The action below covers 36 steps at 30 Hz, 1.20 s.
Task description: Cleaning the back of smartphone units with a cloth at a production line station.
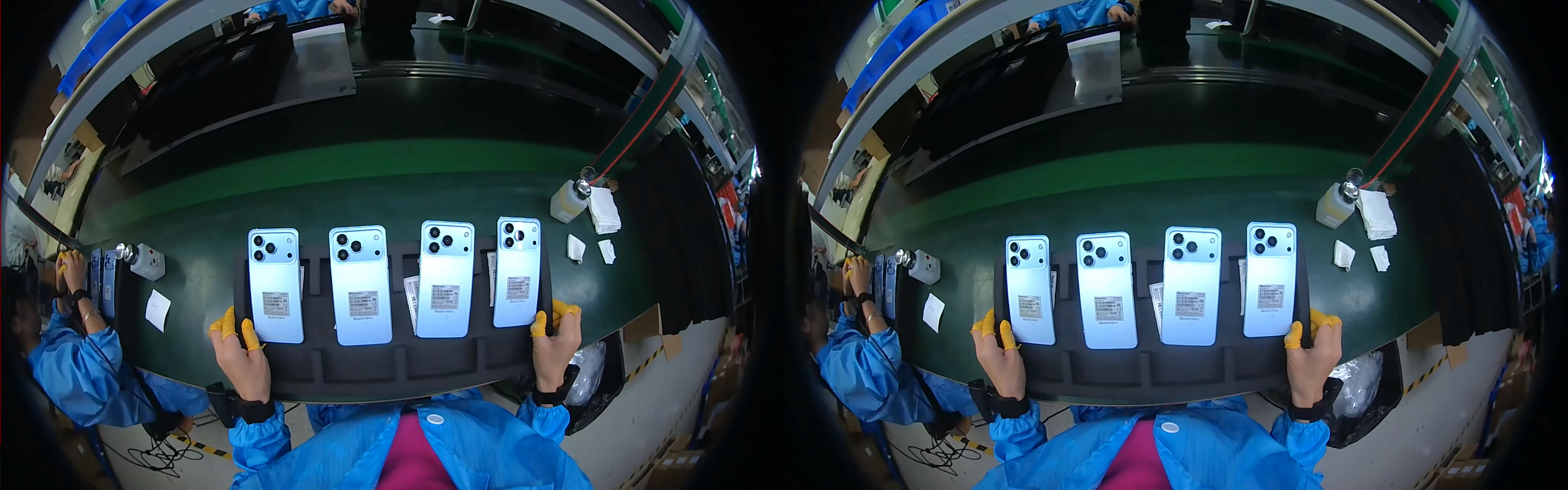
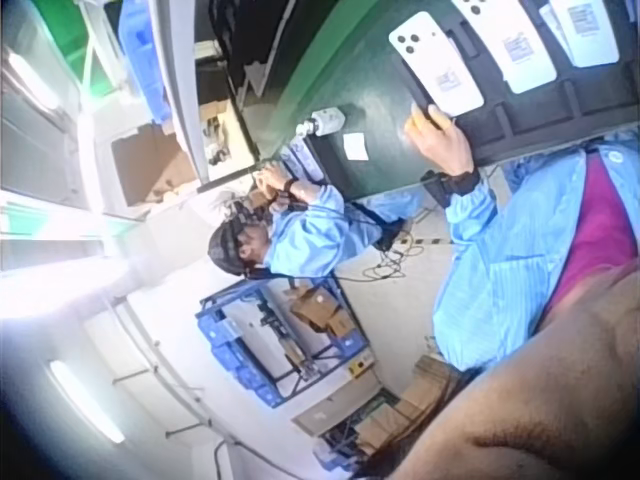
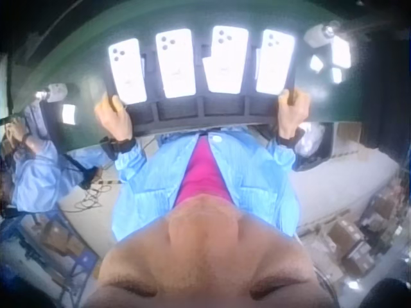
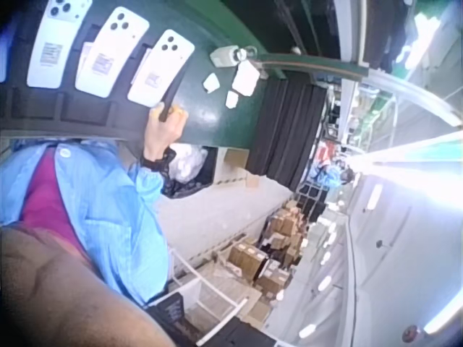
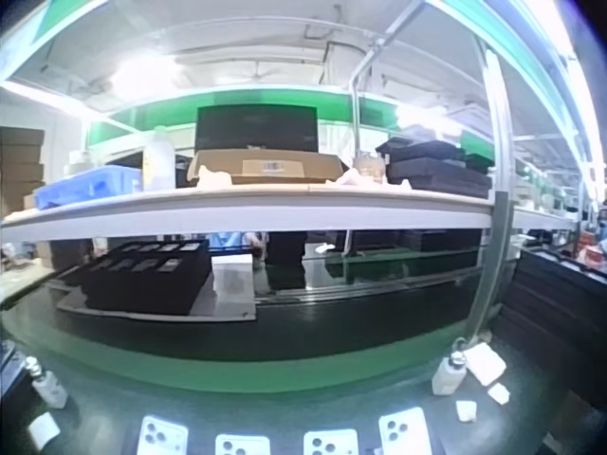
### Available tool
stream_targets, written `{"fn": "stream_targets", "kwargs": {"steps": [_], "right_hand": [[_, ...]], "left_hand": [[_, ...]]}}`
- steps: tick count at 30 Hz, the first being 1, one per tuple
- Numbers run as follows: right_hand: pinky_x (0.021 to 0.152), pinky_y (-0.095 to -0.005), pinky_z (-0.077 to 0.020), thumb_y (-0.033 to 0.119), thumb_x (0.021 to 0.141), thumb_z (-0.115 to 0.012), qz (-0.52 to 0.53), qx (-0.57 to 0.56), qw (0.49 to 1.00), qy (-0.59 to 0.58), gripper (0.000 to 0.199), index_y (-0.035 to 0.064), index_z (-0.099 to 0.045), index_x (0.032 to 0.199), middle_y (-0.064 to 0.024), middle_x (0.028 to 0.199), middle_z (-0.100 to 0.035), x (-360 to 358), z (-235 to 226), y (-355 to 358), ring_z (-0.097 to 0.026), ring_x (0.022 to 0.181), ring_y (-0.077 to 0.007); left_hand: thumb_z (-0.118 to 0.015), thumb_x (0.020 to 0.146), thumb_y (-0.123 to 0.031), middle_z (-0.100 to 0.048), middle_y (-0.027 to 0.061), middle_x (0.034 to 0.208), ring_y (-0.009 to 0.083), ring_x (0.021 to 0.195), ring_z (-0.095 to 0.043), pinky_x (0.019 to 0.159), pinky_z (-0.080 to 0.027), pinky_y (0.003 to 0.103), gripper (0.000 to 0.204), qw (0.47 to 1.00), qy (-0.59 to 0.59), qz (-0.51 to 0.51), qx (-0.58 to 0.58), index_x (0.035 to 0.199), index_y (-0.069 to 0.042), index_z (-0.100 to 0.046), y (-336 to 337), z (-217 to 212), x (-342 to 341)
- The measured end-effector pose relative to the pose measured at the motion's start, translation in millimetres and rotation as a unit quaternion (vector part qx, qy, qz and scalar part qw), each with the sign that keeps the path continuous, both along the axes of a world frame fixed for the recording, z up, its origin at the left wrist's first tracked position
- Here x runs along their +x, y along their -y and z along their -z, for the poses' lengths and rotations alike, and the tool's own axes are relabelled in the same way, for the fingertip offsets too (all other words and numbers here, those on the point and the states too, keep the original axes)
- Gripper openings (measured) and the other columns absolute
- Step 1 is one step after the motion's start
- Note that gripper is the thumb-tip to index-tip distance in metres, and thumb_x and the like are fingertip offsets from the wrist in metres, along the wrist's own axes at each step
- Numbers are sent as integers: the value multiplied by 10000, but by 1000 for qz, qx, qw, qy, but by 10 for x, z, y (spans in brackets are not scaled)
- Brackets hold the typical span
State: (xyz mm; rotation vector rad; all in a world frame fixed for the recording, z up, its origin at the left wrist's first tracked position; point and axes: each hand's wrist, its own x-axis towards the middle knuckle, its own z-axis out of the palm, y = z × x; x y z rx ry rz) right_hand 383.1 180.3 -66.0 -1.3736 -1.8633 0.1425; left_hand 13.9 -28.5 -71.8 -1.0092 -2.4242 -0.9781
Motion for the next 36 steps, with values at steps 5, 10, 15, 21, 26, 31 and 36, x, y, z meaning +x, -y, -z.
{"fn": "stream_targets", "kwargs": {"steps": [5,10,15,21,26,31,36], "right_hand": [[659,-397,-464,5,744,-712,7,15,1000,0,215,-46,-618,930,-175,862,-578,20,2,-3,-571,753,-339],[616,-386,-451,18,741,-719,-2,17,1000,-11,225,-41,-624,937,-168,847,-565,-4,36,-31,-553,704,-316],[615,-388,-442,30,751,-714,-18,42,999,2,234,-40,-621,954,-162,836,-558,27,28,-32,-539,700,-314],[624,-390,-446,14,750,-707,-3,19,1000,6,224,-43,-616,946,-166,847,-569,12,12,-1,-552,724,-325],[625,-391,-449,-3,744,-707,4,10,1000,10,224,-49,-613,942,-170,857,-569,2,28,-13,-555,726,-328],[638,-402,-452,-9,742,-705,0,13,1000,15,227,-54,-606,942,-179,862,-570,10,14,-13,-556,740,-341],[654,-409,-455,-10,744,-703,1,19,1000,21,224,-55,-601,938,-182,860,-568,25,16,-5,-557,762,-360]], "left_hand": [[-601,911,-19,-570,250,1089,403,987,-570,845,-460,424,255,1000,12,2,1,1123,123,-592,-58,-63,47],[-570,929,-14,-587,246,1093,386,991,-581,877,-454,404,256,1000,7,-7,0,1148,119,-587,19,2,33],[-570,940,-36,-580,243,1097,382,976,-582,869,-456,402,267,1000,0,6,18,1167,104,-584,10,-10,39],[-582,941,-53,-581,243,1105,386,995,-581,878,-455,399,265,1000,19,-8,19,1147,114,-588,-7,-47,58],[-602,913,-29,-563,235,1080,382,966,-579,834,-468,412,286,1000,6,1,16,1169,100,-599,6,0,20],[-601,914,-29,-560,236,1079,385,969,-577,836,-467,413,289,1000,2,1,17,1172,99,-597,0,-7,34],[-600,915,-31,-559,237,1082,387,975,-576,839,-465,412,289,1000,15,-2,19,1174,97,-597,0,-50,58]]}}
